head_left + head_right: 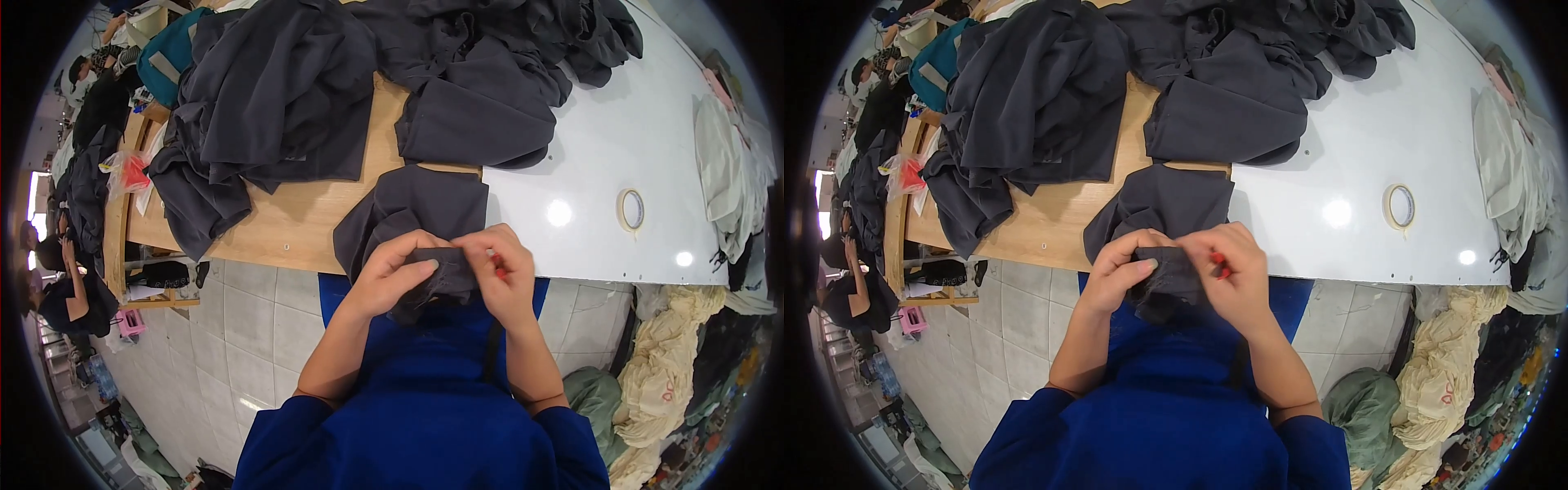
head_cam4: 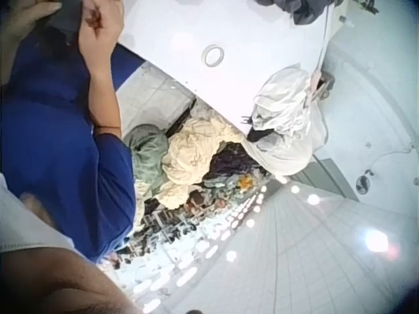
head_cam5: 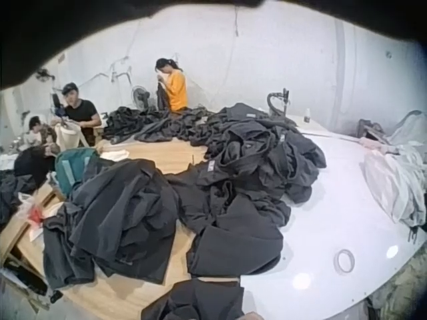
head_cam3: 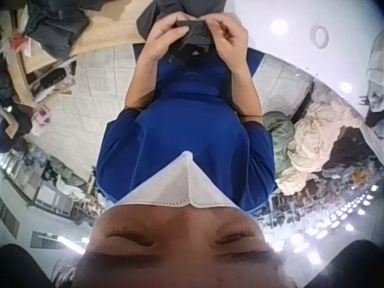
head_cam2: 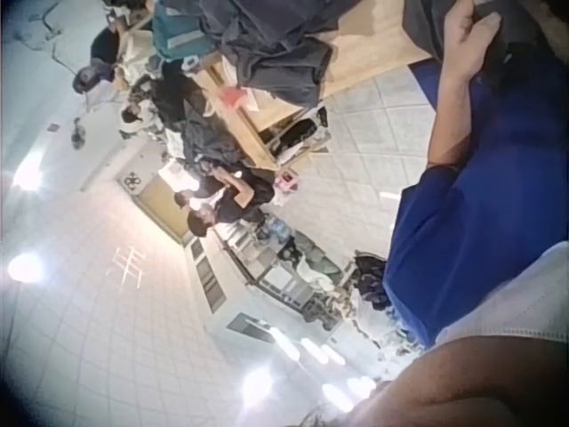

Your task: Trimming excess threads from the elastic waistband of grey trousers using thread nippers.

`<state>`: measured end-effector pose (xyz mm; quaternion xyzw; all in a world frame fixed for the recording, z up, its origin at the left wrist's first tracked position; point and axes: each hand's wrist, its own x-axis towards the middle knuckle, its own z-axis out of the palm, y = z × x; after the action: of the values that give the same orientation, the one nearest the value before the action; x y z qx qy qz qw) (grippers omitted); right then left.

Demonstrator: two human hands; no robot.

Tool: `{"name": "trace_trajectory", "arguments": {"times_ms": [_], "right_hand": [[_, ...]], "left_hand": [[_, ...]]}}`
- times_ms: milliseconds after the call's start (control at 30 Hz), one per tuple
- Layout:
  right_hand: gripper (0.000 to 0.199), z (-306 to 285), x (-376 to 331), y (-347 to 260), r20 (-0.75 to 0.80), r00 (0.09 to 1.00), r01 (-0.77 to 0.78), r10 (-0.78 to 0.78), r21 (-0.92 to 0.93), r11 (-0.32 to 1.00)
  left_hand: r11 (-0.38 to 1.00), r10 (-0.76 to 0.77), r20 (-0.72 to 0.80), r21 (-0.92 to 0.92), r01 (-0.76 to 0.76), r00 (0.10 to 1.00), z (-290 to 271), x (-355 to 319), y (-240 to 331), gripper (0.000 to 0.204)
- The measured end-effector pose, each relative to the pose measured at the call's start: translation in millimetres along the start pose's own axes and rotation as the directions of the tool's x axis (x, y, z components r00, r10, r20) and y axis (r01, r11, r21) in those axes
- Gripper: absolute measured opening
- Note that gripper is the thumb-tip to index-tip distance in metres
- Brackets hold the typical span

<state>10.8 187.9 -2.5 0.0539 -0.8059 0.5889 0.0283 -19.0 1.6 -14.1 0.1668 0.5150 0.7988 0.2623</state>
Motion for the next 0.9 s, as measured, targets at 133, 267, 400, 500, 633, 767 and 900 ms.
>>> {"name": "trace_trajectory", "arguments": {"times_ms": [133, 267, 400, 500, 633, 767, 900], "right_hand": [[0.02, -11, 5, 21, -0.409, 0.848, -0.043, 0.336, 0.579, 0.814], [0.015, -48, -3, 36, -0.451, 0.817, -0.36, 0.36, 0.09, 0.929], [0.02, -40, -14, 34, -0.45, 0.845, -0.285, 0.29, 0.08, 0.955], [0.035, -28, -27, 15, -0.211, 0.964, -0.101, 0.161, 0.268, 0.958], [0.051, -12, -13, -23, -0.009, 1.0, 0.022, -0.021, 0.11, 0.994], [0.044, 4, -18, -17, -0.182, 0.979, 0.07, -0.096, -0.139, 0.988], [0.034, 12, -23, -8, -0.296, 0.885, 0.243, -0.36, -0.365, 0.899]], "left_hand": [[0.999, 0.049, 0.028, 0.014, -0.049, 0.998, 1, 0, -1, 0.013], [0.996, 0.076, -0.004, -0.054, -0.076, 0.997, -3, -2, -2, 0.011], [0.989, 0.127, 0.008, 0.073, -0.127, 0.992, -1, 0, -5, 0.011], [0.957, 0.136, -0.014, 0.259, -0.128, 0.991, 10, 3, 1, 0.015], [0.864, 0.134, 0.011, 0.488, -0.122, 0.991, 10, 1, 9, 0.017], [0.729, 0.269, 0.029, 0.647, -0.223, 0.963, 7, 0, 10, 0.018], [0.723, 0.29, 0.034, 0.647, -0.242, 0.956, 12, 1, 7, 0.017]]}}
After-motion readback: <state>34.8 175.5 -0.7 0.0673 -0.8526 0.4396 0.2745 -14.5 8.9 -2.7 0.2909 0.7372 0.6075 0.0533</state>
